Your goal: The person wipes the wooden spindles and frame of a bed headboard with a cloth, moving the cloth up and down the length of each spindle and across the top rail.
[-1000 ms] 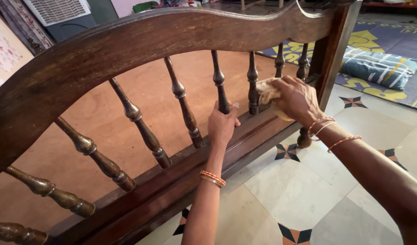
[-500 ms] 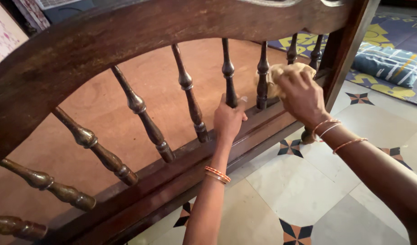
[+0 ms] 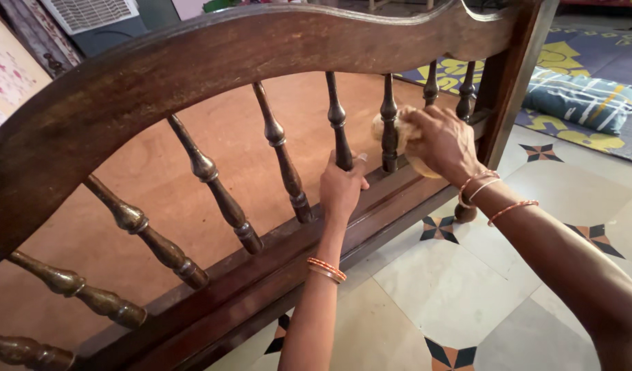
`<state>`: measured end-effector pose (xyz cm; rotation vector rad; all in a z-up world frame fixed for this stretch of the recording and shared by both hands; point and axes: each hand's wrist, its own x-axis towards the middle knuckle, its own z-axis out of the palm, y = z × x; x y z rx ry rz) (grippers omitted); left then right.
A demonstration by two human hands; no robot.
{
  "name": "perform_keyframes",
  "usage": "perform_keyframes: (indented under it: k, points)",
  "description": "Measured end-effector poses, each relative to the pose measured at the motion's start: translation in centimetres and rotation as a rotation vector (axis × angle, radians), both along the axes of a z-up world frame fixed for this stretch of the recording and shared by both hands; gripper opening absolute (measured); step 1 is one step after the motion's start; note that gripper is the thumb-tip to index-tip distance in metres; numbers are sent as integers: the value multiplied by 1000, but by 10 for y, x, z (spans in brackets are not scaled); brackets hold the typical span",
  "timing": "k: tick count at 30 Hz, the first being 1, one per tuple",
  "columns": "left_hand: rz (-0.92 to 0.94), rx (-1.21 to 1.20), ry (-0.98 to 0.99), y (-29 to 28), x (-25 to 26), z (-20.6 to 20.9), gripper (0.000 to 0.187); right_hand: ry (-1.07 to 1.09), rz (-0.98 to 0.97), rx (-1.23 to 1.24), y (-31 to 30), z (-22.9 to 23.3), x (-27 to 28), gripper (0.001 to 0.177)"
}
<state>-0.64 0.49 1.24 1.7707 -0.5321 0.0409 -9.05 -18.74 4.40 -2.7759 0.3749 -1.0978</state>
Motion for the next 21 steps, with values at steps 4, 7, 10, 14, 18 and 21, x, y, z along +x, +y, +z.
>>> perform_keyframes:
  k: [4,7,10,14,18,21]
  points:
    - [-6,1,8,2,-4,6,29,-163,12,-67,7,29,-3,51]
    - [-12,10,27,4,-5,6,30,-279,46,-171,7,27,-3,45]
    - [-11,3,28,3,-3,6,30,-312,2,-221,11,11,1,42]
    - [8,24,18,2,1,1,33,-228,9,-330,12,-10,13,45]
    - [-18,-37,-16,1,6,-8,32,-74,-16,-344,8,-28,22,41]
    - [-14,-52,-102,-1,10,-13,35,-162,25,-400,8,-43,21,49]
